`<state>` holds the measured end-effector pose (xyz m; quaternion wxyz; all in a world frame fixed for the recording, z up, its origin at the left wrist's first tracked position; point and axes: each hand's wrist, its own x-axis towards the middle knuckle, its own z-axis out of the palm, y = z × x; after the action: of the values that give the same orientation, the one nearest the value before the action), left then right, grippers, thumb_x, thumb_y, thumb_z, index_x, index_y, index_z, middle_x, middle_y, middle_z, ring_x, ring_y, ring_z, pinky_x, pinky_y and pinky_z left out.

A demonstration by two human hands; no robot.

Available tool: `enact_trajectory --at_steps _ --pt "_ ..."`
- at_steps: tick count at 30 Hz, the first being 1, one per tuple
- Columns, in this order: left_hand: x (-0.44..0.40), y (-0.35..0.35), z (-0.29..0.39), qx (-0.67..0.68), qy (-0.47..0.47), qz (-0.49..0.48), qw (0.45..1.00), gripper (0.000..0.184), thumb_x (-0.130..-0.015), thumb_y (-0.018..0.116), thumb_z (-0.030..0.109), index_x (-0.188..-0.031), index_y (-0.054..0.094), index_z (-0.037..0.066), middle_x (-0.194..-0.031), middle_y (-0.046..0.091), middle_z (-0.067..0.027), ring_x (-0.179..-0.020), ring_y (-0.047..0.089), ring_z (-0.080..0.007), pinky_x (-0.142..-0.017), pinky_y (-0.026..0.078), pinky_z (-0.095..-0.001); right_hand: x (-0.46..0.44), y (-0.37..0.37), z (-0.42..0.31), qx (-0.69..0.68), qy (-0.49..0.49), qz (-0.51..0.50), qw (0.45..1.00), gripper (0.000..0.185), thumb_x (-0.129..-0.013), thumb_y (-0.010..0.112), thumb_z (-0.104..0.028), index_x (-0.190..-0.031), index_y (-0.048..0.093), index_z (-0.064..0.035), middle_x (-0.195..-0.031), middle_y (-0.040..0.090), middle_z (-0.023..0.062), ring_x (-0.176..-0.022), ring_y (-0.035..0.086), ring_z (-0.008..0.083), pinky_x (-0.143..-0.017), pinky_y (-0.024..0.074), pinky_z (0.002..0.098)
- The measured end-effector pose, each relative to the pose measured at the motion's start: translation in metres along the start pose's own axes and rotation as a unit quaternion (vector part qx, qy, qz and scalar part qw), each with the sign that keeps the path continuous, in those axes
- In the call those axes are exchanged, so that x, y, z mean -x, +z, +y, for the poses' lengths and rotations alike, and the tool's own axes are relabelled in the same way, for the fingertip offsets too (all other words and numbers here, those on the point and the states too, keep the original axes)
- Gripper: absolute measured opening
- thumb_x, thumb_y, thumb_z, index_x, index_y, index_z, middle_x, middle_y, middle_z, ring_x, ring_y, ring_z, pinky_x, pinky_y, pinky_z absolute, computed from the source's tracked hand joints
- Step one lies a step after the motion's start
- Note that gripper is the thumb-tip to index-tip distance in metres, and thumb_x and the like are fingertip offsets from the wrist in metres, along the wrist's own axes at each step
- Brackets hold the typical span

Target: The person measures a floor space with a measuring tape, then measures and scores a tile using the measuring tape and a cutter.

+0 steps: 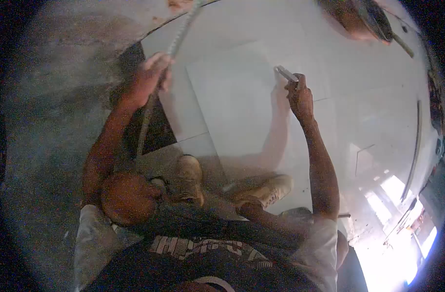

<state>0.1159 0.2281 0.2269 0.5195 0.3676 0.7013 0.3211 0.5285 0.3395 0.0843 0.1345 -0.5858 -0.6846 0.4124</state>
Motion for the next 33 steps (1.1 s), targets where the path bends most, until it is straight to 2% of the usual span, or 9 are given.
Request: enact_trajectory --at_steps 8,11,16,19,20,22,24,28,33 --pt "0.020 -0.005 0.012 0.082 0.105 0.001 0.991 0.037 -0.107 0.052 0.040 -0.109 0.059 0.004 -0.078 0.060 -0.0030 -0.061 0.057 -0.0101 -0.054 0.050 -0.0282 0.007 0.025 -0.058 -0.122 -0.034 -0.059 0.990 0.033 -0.101 0.065 -0.034 -0.115 0.065 -0.0034 -0.096 0.067 0.0042 -0.090 0.064 0.0148 -0.075 0.0556 0.0316" --pt "0.029 -0.015 0.024 0.106 0.088 0.004 0.990 0.037 -0.108 0.050 0.037 -0.110 0.058 0.002 -0.079 0.060 -0.0039 -0.062 0.057 -0.0098 -0.055 0.052 -0.0288 0.000 0.023 -0.042 -0.062 -0.080 -0.009 0.995 0.038 -0.099 0.069 -0.036 -0.115 0.066 -0.0010 -0.104 0.069 0.0108 -0.095 0.067 0.0192 -0.077 0.0571 0.0320" --pt "0.049 -0.035 0.036 0.114 0.192 0.096 0.970 0.028 -0.101 0.057 0.026 -0.114 0.058 0.001 -0.078 0.060 -0.0040 -0.060 0.058 -0.0145 -0.056 0.053 -0.0305 0.016 0.018 -0.084 -0.361 -0.023 -0.040 0.931 0.028 -0.101 0.065 -0.025 -0.110 0.052 -0.0020 -0.107 0.069 0.0161 -0.092 0.069 0.0203 -0.074 0.0586 0.0338" --pt "0.076 -0.076 0.069 -0.256 0.366 0.311 0.839 0.025 -0.093 0.059 0.017 -0.111 0.057 0.000 -0.079 0.059 -0.0066 -0.068 0.061 -0.0212 -0.057 0.052 -0.0365 0.024 0.010 -0.107 -0.331 -0.011 -0.072 0.941 0.024 -0.102 0.062 -0.024 -0.108 0.049 -0.0042 -0.110 0.070 0.0156 -0.086 0.070 0.0202 -0.072 0.0595 0.0340" --pt "0.084 -0.091 0.088 -0.002 0.366 0.230 0.902 0.026 -0.099 0.059 0.025 -0.116 0.058 0.006 -0.080 0.065 -0.0035 -0.064 0.064 -0.0148 -0.052 0.054 -0.0299 0.020 0.014 -0.099 -0.306 -0.027 -0.071 0.949 0.029 -0.103 0.056 -0.024 -0.123 0.048 -0.0044 -0.107 0.069 0.0126 -0.081 0.067 0.0170 -0.066 0.0560 0.0292" --pt "0.094 -0.119 0.105 0.299 0.387 0.055 0.871 0.027 -0.106 0.056 0.034 -0.118 0.058 0.011 -0.076 0.064 0.0023 -0.056 0.061 -0.0060 -0.046 0.052 -0.0208 0.023 0.006 -0.127 -0.263 -0.055 -0.089 0.959 0.036 -0.104 0.053 -0.024 -0.135 0.046 -0.0057 -0.103 0.068 0.0103 -0.078 0.063 0.0139 -0.063 0.0522 0.0274" --pt "0.107 -0.119 0.118 0.283 0.420 0.036 0.862 0.026 -0.107 0.054 0.035 -0.114 0.058 0.010 -0.070 0.057 0.0054 -0.051 0.052 -0.0028 -0.043 0.046 -0.0180 0.023 0.007 -0.132 -0.251 -0.151 -0.096 0.951 0.048 -0.105 0.050 -0.028 -0.148 0.042 -0.0074 -0.097 0.066 0.0068 -0.073 0.054 0.0085 -0.058 0.0446 0.0256" --pt "0.141 -0.086 0.157 0.156 0.314 0.207 0.913 0.022 -0.108 0.050 0.032 -0.110 0.057 0.011 -0.068 0.052 0.0064 -0.048 0.043 -0.0010 -0.041 0.036 -0.0174 0.012 -0.013 -0.172 -0.087 -0.132 -0.056 0.986 0.039 -0.103 0.059 -0.027 -0.137 0.057 -0.0090 -0.095 0.066 0.0092 -0.080 0.060 0.0133 -0.065 0.0518 0.0314" --pt "0.100 -0.077 0.134 0.139 0.225 0.183 0.947 0.025 -0.109 0.048 0.033 -0.107 0.056 0.009 -0.068 0.050 0.0064 -0.047 0.039 -0.0012 -0.040 0.034 -0.0186 -0.008 -0.042 -0.177 0.146 -0.249 0.037 0.957 0.031 -0.096 0.072 -0.022 -0.124 0.067 -0.0114 -0.100 0.071 0.0151 -0.089 0.070 0.0251 -0.079 0.0571 0.0383"
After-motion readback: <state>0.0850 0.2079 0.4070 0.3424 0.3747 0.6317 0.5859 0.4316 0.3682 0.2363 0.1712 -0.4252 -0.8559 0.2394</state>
